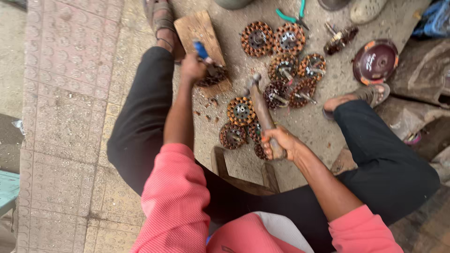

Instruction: The person uses a hammer and a punch to repeatedly strike a cylindrical metal component placed on a wooden block. They adjust the component's position between strikes and continue the process throughout the clip.

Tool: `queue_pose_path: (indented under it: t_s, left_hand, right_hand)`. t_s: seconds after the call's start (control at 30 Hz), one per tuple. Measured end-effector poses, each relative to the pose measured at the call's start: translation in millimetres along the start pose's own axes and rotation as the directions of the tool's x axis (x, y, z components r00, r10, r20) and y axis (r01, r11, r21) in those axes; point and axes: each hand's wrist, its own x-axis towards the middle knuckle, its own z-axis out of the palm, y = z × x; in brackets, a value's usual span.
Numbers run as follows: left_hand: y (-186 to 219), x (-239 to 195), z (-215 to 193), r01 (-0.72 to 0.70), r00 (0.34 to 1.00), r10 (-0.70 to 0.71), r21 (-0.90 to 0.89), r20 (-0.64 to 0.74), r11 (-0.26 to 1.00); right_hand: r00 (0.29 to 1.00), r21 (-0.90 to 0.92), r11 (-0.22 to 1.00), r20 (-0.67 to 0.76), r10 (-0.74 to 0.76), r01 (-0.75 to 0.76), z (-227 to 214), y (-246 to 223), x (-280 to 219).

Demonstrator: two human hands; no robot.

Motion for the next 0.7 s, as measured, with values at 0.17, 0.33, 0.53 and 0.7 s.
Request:
queue_pose_path:
  t_s: [0.17, 0.33, 0.53, 0.7]
  left_hand:
    - [13, -20, -11, -0.216, 0.967, 0.164, -0.282, -0.197, 0.935]
    - [26, -29, -14, -0.381, 0.900, 0.371, -0.001, -0.229, 0.924]
    - [40, -42, -1, -0.359, 0.922, 0.383, 0.246, -0.056, 0.901]
    - [24, -40, 12, -0.359, 0.928, 0.362, 0.461, 0.087, 0.812]
  right_hand:
    - [0.992, -0.060, 0.990, -0.022, -0.127, 0.125, 19, -25, -16]
    - [0.965, -0.098, 0.960, 0.042, -0.260, 0.263, 33, -43, -47]
    - [0.888, -0.155, 0.876, 0.123, -0.442, 0.457, 42, -49, -97]
    - [0.694, -0.157, 0.679, 0.249, -0.675, 0.717, 55, -37, -118]
